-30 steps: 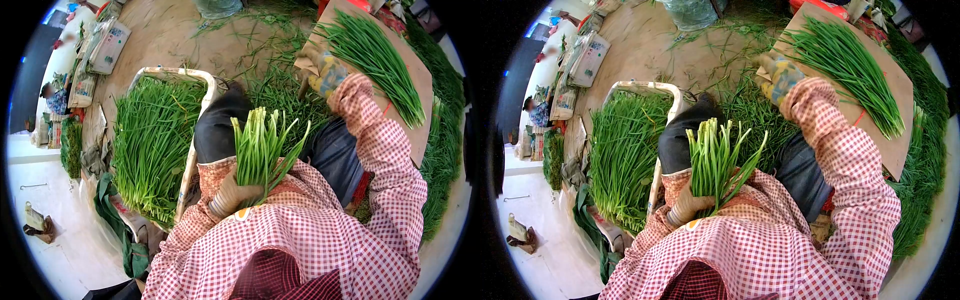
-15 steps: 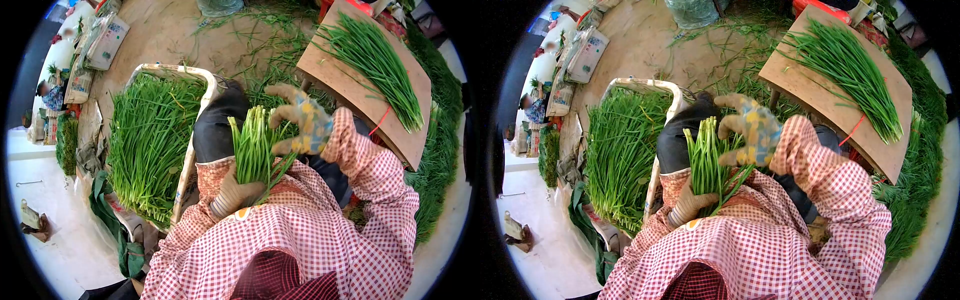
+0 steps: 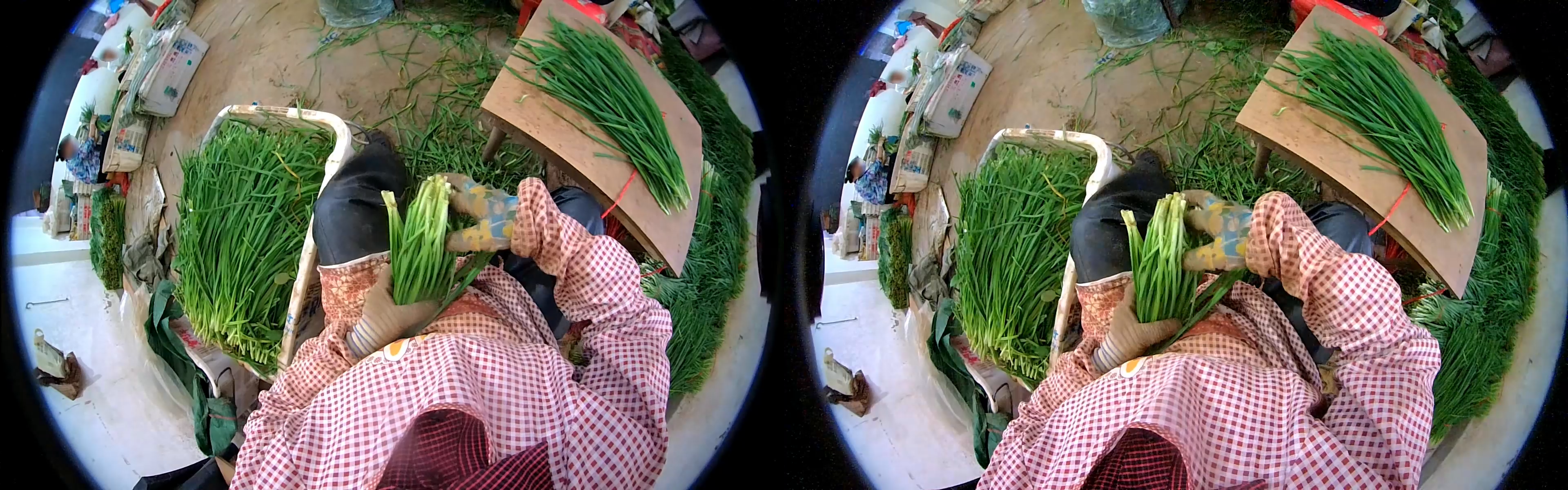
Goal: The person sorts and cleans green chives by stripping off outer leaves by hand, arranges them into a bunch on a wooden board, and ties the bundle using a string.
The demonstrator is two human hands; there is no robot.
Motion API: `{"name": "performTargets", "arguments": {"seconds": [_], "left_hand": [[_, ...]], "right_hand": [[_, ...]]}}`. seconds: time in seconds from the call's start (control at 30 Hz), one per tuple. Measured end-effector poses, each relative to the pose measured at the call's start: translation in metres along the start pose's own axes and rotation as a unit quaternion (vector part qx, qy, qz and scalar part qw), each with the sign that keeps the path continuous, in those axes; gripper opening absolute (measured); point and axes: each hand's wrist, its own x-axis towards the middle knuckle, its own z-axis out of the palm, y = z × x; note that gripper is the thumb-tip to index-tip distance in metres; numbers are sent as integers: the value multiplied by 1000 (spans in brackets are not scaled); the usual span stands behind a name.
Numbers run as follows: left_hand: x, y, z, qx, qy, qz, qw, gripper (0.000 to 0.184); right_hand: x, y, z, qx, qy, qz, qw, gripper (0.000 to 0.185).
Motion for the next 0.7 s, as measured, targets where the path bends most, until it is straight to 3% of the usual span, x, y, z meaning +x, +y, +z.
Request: {"name": "performTargets", "arguments": {"seconds": [0.03,0.1,0.13,0.2,0.47,0.53,0.57,0.7], "left_hand": [[0,-1,0,-19,-5,13,1000,68],[3,-12,-8,-35,-48,-4,998,82],[5,-15,-11,-35,-50,-5,998,82],[9,-22,-15,-7,-50,-47,998,80],[17,-37,-22,-119,-115,-39,985,70],[19,-43,-23,-81,-87,-31,992,64],[20,-44,-24,-84,-86,-30,992,64],[16,-39,-26,-79,-104,-17,991,61]], "right_hand": [[1,5,2,10,-23,-56,998,63],[-4,2,8,74,-32,-128,989,51],[-1,18,15,-32,7,-278,960,44],[-7,22,20,-242,80,-328,909,26],[9,36,30,-323,146,-341,871,15],[12,26,25,-381,-7,-203,902,22],[15,40,33,-260,42,-191,946,21],[27,47,35,-217,115,-310,919,21]]}}
